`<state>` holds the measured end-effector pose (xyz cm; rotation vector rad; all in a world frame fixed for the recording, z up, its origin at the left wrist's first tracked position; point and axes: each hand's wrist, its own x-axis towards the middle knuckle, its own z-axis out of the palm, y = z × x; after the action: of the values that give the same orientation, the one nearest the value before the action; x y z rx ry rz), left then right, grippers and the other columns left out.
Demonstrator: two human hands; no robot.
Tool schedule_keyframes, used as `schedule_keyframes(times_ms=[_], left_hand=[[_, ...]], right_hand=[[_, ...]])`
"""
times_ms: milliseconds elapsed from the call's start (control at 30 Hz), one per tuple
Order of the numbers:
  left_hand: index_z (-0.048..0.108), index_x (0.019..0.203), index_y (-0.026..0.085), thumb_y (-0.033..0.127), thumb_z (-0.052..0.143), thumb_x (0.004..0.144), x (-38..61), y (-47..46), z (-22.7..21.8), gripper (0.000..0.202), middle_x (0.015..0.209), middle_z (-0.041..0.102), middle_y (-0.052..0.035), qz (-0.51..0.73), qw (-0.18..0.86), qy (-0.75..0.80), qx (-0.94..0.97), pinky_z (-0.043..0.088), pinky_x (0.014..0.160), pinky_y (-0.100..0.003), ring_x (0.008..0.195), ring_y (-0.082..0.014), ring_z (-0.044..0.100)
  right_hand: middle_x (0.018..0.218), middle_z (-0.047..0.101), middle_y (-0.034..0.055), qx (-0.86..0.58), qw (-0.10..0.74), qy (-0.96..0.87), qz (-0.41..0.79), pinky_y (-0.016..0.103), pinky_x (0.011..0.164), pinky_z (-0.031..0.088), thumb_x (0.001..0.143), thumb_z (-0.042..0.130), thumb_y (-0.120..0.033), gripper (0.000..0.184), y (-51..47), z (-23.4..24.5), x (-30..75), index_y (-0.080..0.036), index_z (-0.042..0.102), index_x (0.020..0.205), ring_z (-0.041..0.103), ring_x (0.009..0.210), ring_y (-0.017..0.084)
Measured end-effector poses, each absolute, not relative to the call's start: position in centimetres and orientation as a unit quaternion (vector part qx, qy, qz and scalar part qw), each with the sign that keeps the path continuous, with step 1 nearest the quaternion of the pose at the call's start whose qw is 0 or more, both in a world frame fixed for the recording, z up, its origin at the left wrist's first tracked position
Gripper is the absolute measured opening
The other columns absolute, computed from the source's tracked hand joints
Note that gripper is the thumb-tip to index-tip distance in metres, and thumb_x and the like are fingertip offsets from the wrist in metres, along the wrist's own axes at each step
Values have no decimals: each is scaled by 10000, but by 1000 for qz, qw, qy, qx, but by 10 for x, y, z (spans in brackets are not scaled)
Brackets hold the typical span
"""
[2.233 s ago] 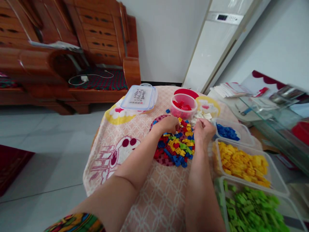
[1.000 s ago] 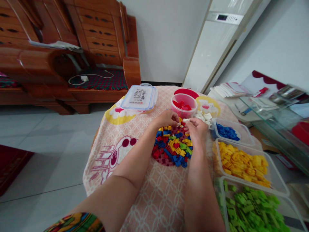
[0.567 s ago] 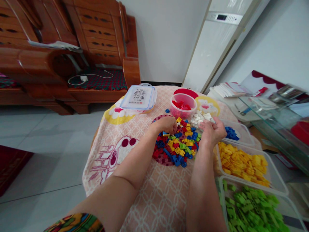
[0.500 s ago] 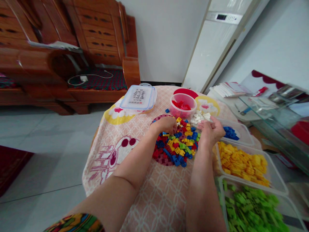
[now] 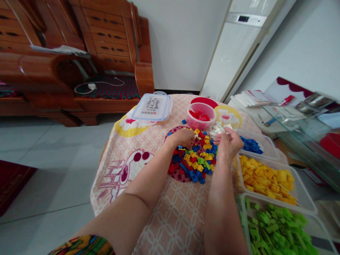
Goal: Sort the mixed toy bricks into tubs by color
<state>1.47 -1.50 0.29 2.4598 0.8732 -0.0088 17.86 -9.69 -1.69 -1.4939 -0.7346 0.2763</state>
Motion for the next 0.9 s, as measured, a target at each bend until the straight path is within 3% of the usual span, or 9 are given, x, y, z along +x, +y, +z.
schedule_keyframes(times_ms=[200,500,900], left_hand=[[776,717,162,180,712,653,-3,-5,9,92,620,690,11,116,338,352,865,384,557,-196,581,-100,571],[756,752,112,197,696,698,-5,-5,13,117,613,655,10,230,432,354,797,398,546,-182,543,-68,519],[722,719,98,356,736,706,-3,-4,8,258,572,602,8,258,499,323,761,377,512,-187,528,-69,492]], right_hand=[[582,681,28,-659,633,-367,176,298,447,520,704,588,-365,356,-96,-17,174,-137,740,932,628,464,194],[649,719,30,-643,531,-478,277,277,494,523,689,660,-379,297,-97,-18,158,-160,739,874,647,514,177],[680,727,37,-639,490,-540,245,297,592,535,717,677,-394,243,-93,-26,151,-185,710,837,682,626,204]])
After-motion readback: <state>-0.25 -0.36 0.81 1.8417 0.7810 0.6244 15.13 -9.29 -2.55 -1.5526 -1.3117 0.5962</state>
